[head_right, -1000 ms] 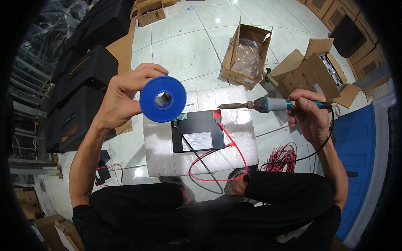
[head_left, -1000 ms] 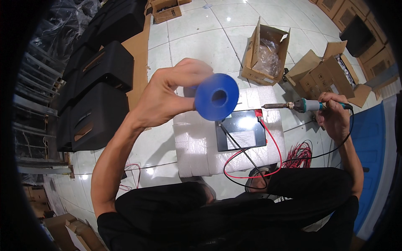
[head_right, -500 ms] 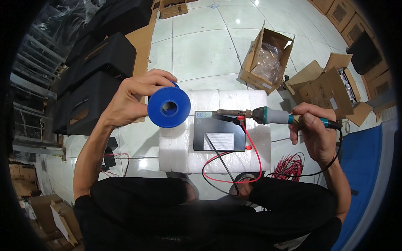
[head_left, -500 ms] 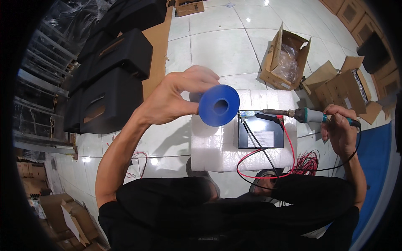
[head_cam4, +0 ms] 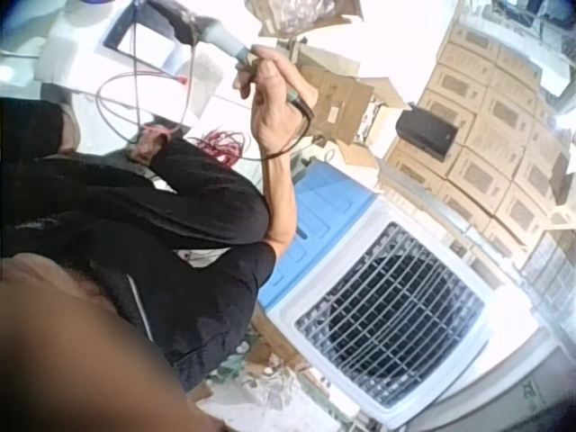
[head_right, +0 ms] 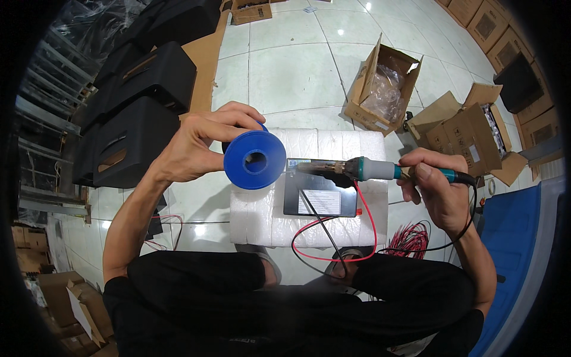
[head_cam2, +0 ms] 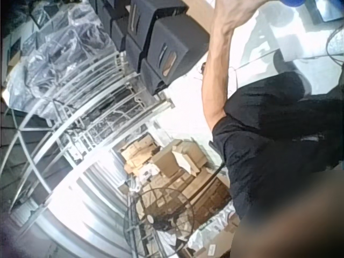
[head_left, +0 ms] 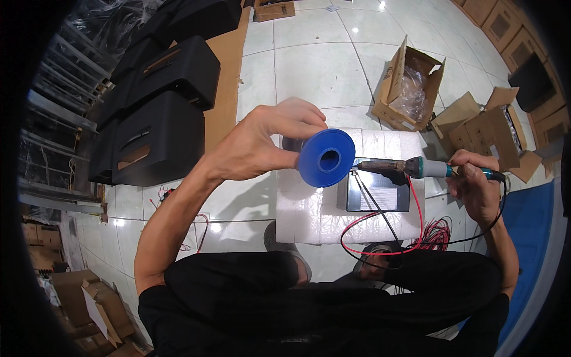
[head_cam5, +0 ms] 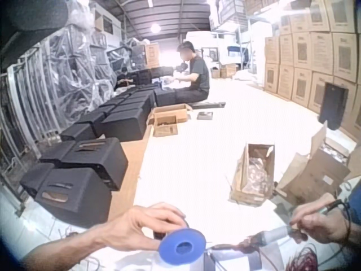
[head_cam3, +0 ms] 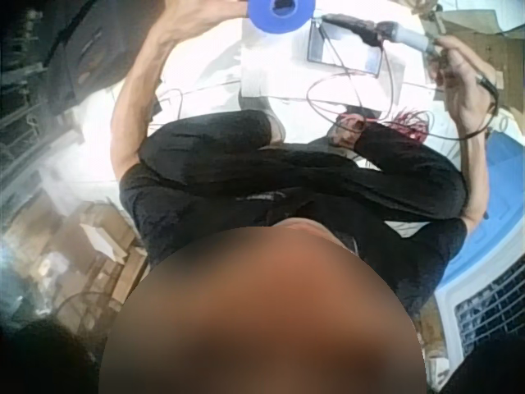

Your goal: The person sits on the floor and uses a soldering iron and solder wire to attach red and black wires to small black electronic boxes. They repeatedly retrieve boxes from a nearby cardboard carton, solder the wires, and place the finished units on the floor.

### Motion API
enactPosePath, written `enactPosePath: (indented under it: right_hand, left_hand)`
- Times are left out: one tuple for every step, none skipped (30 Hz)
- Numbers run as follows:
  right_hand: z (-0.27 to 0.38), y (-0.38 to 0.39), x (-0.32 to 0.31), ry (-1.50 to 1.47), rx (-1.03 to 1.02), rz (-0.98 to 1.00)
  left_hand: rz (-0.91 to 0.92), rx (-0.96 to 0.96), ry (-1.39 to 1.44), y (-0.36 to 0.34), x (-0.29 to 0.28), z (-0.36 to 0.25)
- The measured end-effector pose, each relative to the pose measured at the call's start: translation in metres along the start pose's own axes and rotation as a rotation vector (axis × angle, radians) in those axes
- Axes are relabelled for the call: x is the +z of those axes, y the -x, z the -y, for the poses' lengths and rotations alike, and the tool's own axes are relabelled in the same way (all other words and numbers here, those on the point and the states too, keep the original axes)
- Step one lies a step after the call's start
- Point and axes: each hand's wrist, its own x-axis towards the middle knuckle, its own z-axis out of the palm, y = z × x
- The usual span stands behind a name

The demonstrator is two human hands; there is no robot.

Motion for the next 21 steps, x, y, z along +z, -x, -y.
enactPosePath:
  right_hand:
    - [-0.0005,-0.0004,0.0005,0.000,-0.006,0.003]
    - [-0.0009,-0.0008,0.0008,0.000,-0.011,0.006]
    - [-0.0011,-0.0009,0.0009,-0.004,-0.011,0.007]
    - [-0.0013,-0.0012,0.0011,-0.008,-0.010,0.008]
    - [-0.0013,-0.0013,0.0011,-0.012,-0.009,0.008]
    - [-0.0012,-0.0015,0.0010,-0.007,-0.008,0.016]
    - [-0.0009,-0.0016,0.0009,-0.004,-0.007,0.023]
    - [-0.0005,-0.0016,0.0009,-0.020,-0.007,0.034]
    - [-0.0005,-0.0016,0.0012,0.001,-0.006,0.029]
    - [-0.0004,-0.0016,0.0016,0.002,-0.006,0.028]
    - [-0.0005,-0.0017,0.0019,0.003,-0.007,0.028]
    - [-0.0006,-0.0018,0.0024,0.004,-0.005,0.026]
    - [-0.0008,-0.0019,0.0026,0.004,-0.003,0.025]
    - [-0.0010,-0.0021,0.0028,-0.011,0.003,0.023]
    - [-0.0012,-0.0023,0.0029,0.007,-0.003,0.025]
    - [-0.0015,-0.0027,0.0028,0.010,-0.005,0.027]
    - [-0.0016,-0.0028,0.0027,-0.001,-0.003,0.029]
    - [-0.0018,-0.0032,0.0023,0.019,-0.015,0.039]
    - [-0.0017,-0.0036,0.0018,0.026,-0.024,0.050]
    - [-0.0017,-0.0039,0.0013,0.014,-0.031,0.062]
    - [-0.0019,-0.0041,0.0010,0.039,-0.044,0.067]
  left_hand:
    - [0.000,0.000,0.005,0.0000,0.0003,0.0001]
    - [0.002,-0.003,0.010,0.0000,0.0005,0.0001]
    - [0.004,-0.007,0.015,0.0001,0.0007,0.0002]
    - [0.004,-0.013,0.021,0.0002,0.0007,0.0003]
    - [0.007,-0.011,0.017,0.0002,0.0007,0.0004]
    - [0.009,-0.012,0.014,0.0004,0.0005,0.0005]
    - [0.009,-0.017,0.008,0.0004,0.0005,0.0006]
    - [0.009,-0.013,0.009,0.0004,0.0005,0.0007]
    - [0.008,-0.013,0.008,0.0005,0.0005,0.0008]
    - [0.006,-0.013,0.007,0.0005,0.0006,0.0009]
    - [0.005,-0.014,0.010,0.0005,0.0008,0.0010]
    - [0.004,-0.016,0.014,0.0005,0.0010,0.0010]
    - [0.004,-0.017,0.017,0.0003,0.0012,0.0012]
    - [0.005,-0.010,0.015,0.0001,0.0013,0.0012]
    - [0.007,-0.003,0.013,0.0000,0.0014,0.0012]
    - [0.007,-0.005,0.012,-0.0002,0.0014,0.0013]
    - [0.007,-0.001,0.009,0.0000,0.0014,0.0011]
    - [0.006,-0.005,0.007,0.0001,0.0014,0.0009]
    - [0.004,-0.008,0.005,0.0002,0.0014,0.0008]
    - [0.007,-0.008,0.005,0.0003,0.0013,0.0007]
    - [0.011,-0.008,0.005,0.0003,0.0011,0.0006]
